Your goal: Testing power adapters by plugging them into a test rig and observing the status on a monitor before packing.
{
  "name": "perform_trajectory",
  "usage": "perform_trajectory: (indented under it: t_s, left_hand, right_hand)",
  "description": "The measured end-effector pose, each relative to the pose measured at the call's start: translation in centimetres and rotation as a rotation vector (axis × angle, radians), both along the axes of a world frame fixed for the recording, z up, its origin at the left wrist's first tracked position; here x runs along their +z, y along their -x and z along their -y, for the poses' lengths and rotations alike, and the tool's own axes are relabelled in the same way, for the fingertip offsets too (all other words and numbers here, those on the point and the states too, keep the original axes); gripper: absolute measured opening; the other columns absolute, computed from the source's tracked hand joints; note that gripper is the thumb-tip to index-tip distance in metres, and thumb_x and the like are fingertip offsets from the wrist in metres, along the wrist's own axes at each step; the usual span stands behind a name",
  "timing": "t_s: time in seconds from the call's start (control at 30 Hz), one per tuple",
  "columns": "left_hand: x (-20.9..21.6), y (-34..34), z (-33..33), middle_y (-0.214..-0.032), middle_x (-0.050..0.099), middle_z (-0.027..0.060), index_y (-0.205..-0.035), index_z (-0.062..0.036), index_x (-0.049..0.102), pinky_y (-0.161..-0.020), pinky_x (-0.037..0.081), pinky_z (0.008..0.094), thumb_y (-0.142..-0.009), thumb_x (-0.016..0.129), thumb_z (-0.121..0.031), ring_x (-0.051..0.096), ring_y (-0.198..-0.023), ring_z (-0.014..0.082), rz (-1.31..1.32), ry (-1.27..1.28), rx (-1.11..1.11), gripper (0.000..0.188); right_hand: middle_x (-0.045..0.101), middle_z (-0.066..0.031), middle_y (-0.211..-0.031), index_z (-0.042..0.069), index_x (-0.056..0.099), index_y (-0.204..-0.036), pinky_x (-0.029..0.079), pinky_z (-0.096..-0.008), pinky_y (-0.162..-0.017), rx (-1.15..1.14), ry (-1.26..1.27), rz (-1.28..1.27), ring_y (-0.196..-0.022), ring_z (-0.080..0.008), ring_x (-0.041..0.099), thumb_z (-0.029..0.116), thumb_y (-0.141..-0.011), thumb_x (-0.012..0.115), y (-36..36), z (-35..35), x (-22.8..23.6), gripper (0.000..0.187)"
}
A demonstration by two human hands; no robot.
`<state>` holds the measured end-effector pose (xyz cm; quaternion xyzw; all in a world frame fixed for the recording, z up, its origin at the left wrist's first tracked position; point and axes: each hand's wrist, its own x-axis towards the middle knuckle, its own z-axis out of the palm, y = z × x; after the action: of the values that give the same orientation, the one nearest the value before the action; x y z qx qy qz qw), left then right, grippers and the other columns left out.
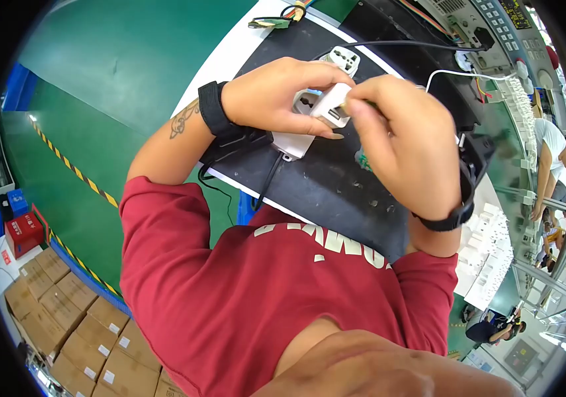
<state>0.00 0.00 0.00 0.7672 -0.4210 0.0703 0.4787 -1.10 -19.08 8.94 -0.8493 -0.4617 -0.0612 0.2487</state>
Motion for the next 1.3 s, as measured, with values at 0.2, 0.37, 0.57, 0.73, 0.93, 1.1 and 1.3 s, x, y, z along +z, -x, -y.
perform_trajectory:
  t_s: [0.2, 0.37, 0.57, 0.73, 0.93, 1.1, 1.3]
  left_hand:
    - [0.9, 0.8, 1.1, -0.099, 0.058, 0.013, -0.108, -0.0037, 0.051, -0.074, 0.047, 0.0341, -0.067, 0.074, -0.022, 0.058, -0.086, 0.0317, 0.0, 0.038, -0.013, 0.05]
    - [1.4, 1.2, 2.1, -0.097, 0.057, 0.0132, -0.107, -0.0036, 0.052, -0.074, 0.046, 0.0341, -0.067, 0.074, -0.021, 0.058, -0.085, 0.0314, -0.019, 0.035, -0.026, 0.049]
    - [2.5, 1.1, 3.8, -0.097, 0.058, 0.0144, -0.108, -0.0032, 0.052, -0.076, 0.046, 0.0353, -0.067, 0.074, -0.021, 0.056, -0.089, 0.0321, 0.029, 0.035, -0.013, 0.05]
    - [2.0, 1.0, 3.9, -0.097, 0.059, 0.0149, -0.108, -0.0025, 0.052, -0.078, 0.045, 0.0361, -0.067, 0.074, -0.021, 0.056, -0.091, 0.0325, 0.052, 0.031, -0.006, 0.05]
    - [1.7, 1.1, 3.9, -0.097, 0.058, 0.0147, -0.108, -0.0014, 0.052, -0.077, 0.046, 0.0349, -0.068, 0.074, -0.022, 0.057, -0.088, 0.0323, 0.021, 0.065, -0.017, 0.05]
    - [1.1, 0.3, 3.4, -0.094, 0.058, 0.0145, -0.107, -0.0007, 0.053, -0.076, 0.046, 0.0339, -0.068, 0.073, -0.025, 0.057, -0.086, 0.0318, 0.068, 0.052, 0.005, 0.05]
    - [-0.7, -1.1, 1.1, -0.095, 0.059, 0.0142, -0.106, -0.0016, 0.054, -0.076, 0.046, 0.0346, -0.069, 0.072, -0.023, 0.057, -0.085, 0.0312, 0.07, 0.069, -0.005, 0.047]
  right_hand:
    - [0.059, -0.0076, -0.073, -0.002, 0.06, -0.085, 0.043, -0.0224, -0.058, -0.067, -0.235, 0.045, -0.063, -0.0126, 0.055, -0.001, -0.078, 0.059, 1.3, 1.4, 2.0, 0.006]
    - [0.057, -0.0085, -0.071, 0.001, 0.059, -0.084, 0.042, -0.0275, -0.055, 0.018, -0.133, -0.099, -0.06, -0.0211, 0.054, 0.002, -0.074, 0.062, 1.0, 2.2, 1.1, 0.01]
    - [0.055, -0.0098, -0.071, 0.001, 0.054, -0.08, 0.041, -0.0339, -0.055, 0.086, -0.097, 0.013, -0.062, -0.0274, 0.054, -0.001, -0.073, 0.06, 0.8, 3.6, 1.2, 0.01]
    - [0.054, -0.0107, -0.068, 0.001, 0.049, -0.08, 0.04, -0.0363, -0.054, 0.085, 0.001, 0.063, -0.06, -0.0291, 0.053, 0.0, -0.074, 0.059, 1.1, 3.5, 1.3, 0.012]
    - [0.052, -0.013, -0.065, 0.001, 0.045, -0.08, 0.039, -0.0388, -0.053, 0.1, 0.169, 0.146, -0.06, -0.0314, 0.052, 0.001, -0.075, 0.057, 1.5, 2.8, 2.2, 0.013]
    - [0.051, -0.016, -0.063, 0.001, 0.044, -0.081, 0.038, -0.0405, -0.051, 0.18, 0.217, 0.081, -0.059, -0.0349, 0.051, 0.002, -0.077, 0.056, -0.6, 2.5, 2.4, 0.012]
    - [0.05, -0.0164, -0.059, -0.001, 0.044, -0.084, 0.039, -0.0411, -0.051, 0.229, 0.402, 0.124, -0.059, -0.0361, 0.051, 0.0, -0.071, 0.054, -1.6, -0.5, 1.8, 0.016]
